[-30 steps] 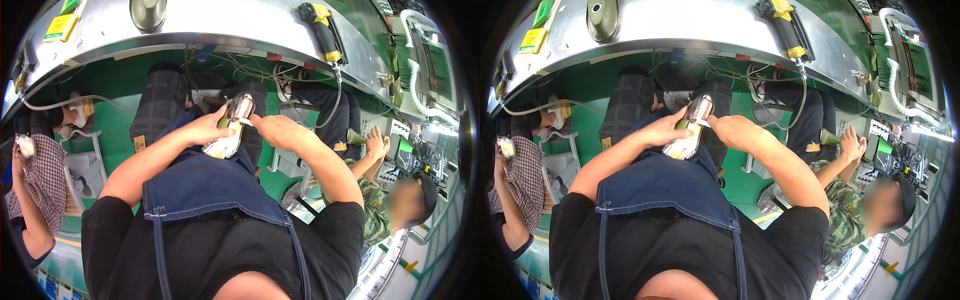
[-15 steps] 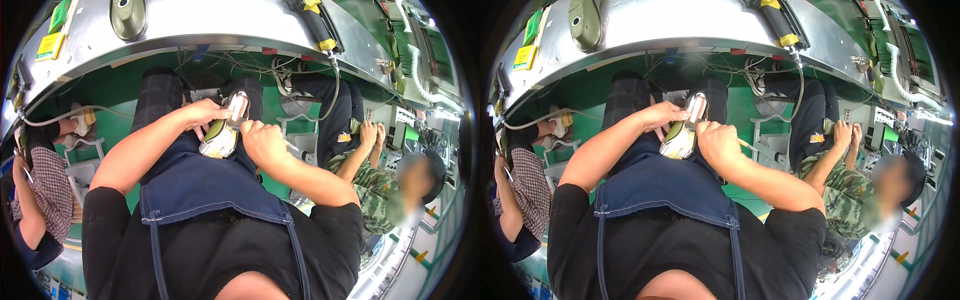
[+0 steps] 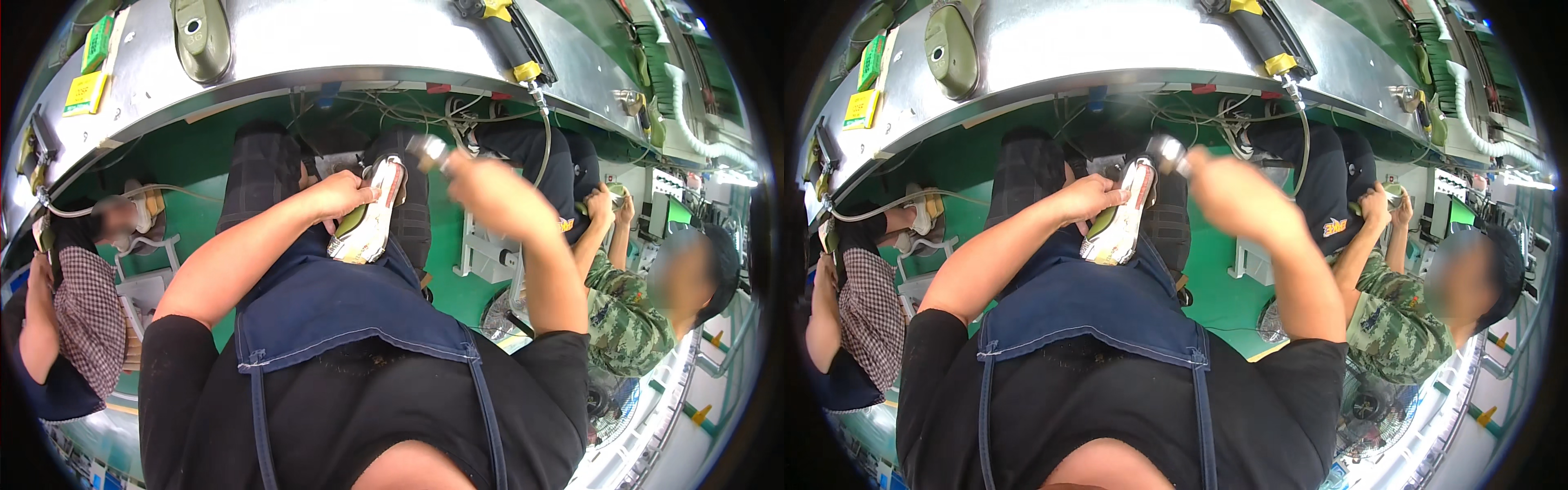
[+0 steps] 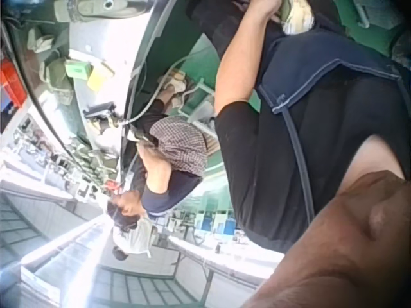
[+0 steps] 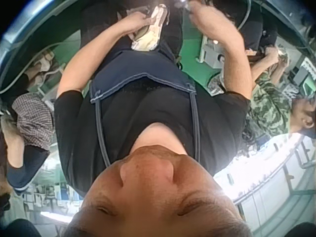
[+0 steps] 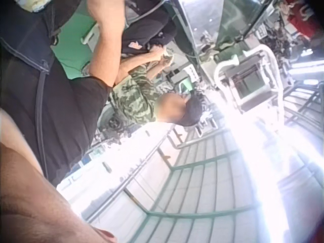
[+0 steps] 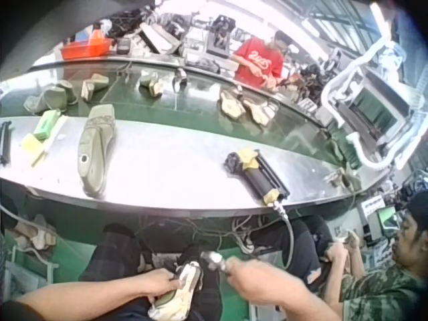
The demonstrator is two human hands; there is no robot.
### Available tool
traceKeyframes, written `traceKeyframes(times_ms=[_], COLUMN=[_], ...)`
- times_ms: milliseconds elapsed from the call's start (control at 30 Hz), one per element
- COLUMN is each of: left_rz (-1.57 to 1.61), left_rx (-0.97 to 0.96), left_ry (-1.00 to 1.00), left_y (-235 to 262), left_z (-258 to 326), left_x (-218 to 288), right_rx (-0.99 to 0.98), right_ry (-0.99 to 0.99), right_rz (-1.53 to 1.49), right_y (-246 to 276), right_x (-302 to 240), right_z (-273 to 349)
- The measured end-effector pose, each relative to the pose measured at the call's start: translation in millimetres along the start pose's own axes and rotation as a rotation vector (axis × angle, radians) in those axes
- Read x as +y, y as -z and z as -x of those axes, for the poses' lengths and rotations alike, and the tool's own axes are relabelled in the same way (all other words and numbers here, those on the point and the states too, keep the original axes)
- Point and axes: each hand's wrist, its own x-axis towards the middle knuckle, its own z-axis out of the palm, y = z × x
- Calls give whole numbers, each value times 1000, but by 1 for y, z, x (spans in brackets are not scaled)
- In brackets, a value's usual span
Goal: The person assembles green high-heeled shoes on a factory assembly line. They attach a metallic strap to the shoe upper using a pneumatic nail gun and pliers, then place the finished shoe on the conveyor belt. The process is repeated for multiple shoes.
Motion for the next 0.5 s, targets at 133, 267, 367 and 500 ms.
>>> traceKeyframes(times_ms=[133, 267, 367, 500], left_rz=[-40, -116, -174, -87], left_rx=[60, 148, 213, 202], left_ry=[-60, -161, -187, -164], left_y=[-7, -16, -21, -28], left_z=[7, 0, -2, 2], left_x=[4, -14, -19, -21], right_rx=[719, 953, 871, 867], right_ry=[-90, -36, -50, -22], right_rz=[95, 345, 372, 339], right_y=[58, 91, 85, 81], right_x=[54, 108, 122, 128], right_z=[-36, -105, -134, -141])
